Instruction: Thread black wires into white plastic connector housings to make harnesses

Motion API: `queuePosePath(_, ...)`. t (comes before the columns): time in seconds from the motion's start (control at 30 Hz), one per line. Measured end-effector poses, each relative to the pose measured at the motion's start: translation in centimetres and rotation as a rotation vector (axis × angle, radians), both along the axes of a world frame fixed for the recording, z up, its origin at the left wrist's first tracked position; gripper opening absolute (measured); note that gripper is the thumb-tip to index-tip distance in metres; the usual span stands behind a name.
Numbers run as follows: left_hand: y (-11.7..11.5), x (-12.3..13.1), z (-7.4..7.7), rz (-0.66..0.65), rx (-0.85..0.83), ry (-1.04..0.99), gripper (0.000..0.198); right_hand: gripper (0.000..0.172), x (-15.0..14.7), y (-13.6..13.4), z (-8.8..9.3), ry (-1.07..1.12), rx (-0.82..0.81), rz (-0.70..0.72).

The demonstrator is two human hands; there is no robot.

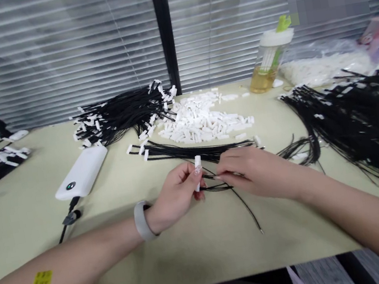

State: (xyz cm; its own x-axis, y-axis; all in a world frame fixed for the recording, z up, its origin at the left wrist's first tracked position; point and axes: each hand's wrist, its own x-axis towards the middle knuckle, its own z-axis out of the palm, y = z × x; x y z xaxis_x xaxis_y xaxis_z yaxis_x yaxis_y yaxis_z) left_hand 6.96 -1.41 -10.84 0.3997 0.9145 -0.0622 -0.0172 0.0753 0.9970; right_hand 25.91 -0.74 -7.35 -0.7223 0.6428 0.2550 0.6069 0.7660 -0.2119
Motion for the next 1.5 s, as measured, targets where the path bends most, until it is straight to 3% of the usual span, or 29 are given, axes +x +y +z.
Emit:
queuePosePath(0.13,-0.1,0.0,0.0,0.017,0.024,-0.01,0.023,0.033,-0.1,0.0,0.2,0.209,-0.307,-0.091)
queuePosePath(0.3,-0.3,0.1,0.2,-0.003,0.045,-0.015,0.023,0.026,-0.7,-0.2,-0.2,0.208,-0.373,-0.012)
queuePosePath(0.5,-0.4,0.1,0.3,-0.018,0.067,-0.026,0.023,0.035,-0.7,-0.3,-0.8,0.306,-0.632,-0.074)
queuePosePath(0.77,-0.4,0.1,0.4,-0.014,0.09,0.052,0.02,0.031,-0.6,-0.1,-0.7,0.194,-0.436,-0.002)
queuePosePath(0.9,-0.4,0.2,0.5,-0.007,0.08,0.071,0.02,0.026,-0.8,-0.3,-0.8,0.129,-0.241,0.001)
queuePosePath(1.17,-0.2,0.4,0.3,-0.005,0.025,0.072,0.023,0.019,0.0,0.3,-0.8,-0.002,0.227,-0.2)
queuePosePath(1.23,-0.1,0.3,0.1,0.014,0.005,0.041,0.023,0.016,1.3,1.0,-0.4,0.158,0.32,-0.344)
queuePosePath(1.37,0.1,0.3,0.0,0.04,-0.022,0.02,0.023,0.017,4.5,3.2,0.8,0.794,0.385,-0.619)
queuePosePath(1.43,0.1,0.4,0.2,0.051,-0.03,0.024,0.022,0.023,5.6,4.3,1.5,1.128,0.312,-0.623)
queuePosePath(1.5,0.0,0.4,0.3,0.062,-0.037,0.026,0.022,0.022,6.1,5.0,2.2,1.439,0.178,-0.53)
